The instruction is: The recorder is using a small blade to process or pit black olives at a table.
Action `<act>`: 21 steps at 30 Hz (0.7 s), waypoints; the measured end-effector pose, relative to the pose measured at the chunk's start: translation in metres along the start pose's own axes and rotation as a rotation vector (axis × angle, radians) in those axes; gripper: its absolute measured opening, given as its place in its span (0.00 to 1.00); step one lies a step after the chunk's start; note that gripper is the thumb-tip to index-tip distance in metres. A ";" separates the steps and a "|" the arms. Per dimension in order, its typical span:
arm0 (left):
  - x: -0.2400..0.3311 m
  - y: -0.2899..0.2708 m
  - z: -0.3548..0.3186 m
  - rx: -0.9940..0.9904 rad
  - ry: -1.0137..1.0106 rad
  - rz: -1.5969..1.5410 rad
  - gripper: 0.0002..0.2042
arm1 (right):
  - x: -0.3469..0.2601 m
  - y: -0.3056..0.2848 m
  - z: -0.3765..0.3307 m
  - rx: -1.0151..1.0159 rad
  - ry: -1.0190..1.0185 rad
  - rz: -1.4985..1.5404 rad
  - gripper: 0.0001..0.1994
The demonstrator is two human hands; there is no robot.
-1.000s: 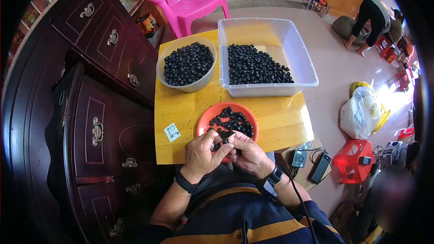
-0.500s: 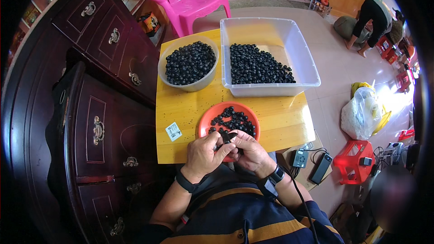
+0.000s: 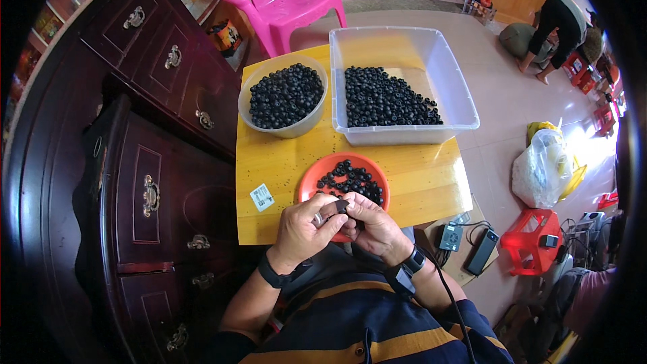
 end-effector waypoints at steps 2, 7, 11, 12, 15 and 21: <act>0.004 0.001 0.002 -0.022 -0.004 -0.041 0.09 | -0.001 0.002 -0.003 -0.015 0.002 0.005 0.04; 0.012 0.006 0.014 -0.174 0.035 0.058 0.06 | -0.001 0.000 -0.013 0.019 0.039 -0.001 0.05; -0.001 -0.021 0.058 0.019 0.089 0.294 0.09 | 0.000 -0.010 -0.016 0.100 0.055 0.057 0.07; 0.012 -0.039 0.076 0.178 0.105 0.343 0.12 | 0.000 -0.013 -0.017 0.122 0.072 0.092 0.08; 0.002 -0.074 0.095 0.332 0.146 0.399 0.16 | -0.001 -0.006 -0.021 0.162 0.094 0.130 0.11; -0.006 -0.032 0.032 0.013 -0.090 0.138 0.11 | 0.004 0.000 -0.015 0.159 0.124 0.191 0.16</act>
Point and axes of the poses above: each hand's wrist, its own z-axis towards the middle knuckle, its own y-axis out of the palm, x = y × z, the point moved 8 cm from there along z, towards the middle knuckle, and after that the axes turned 12 degrees about x, right-handed, at the moved point
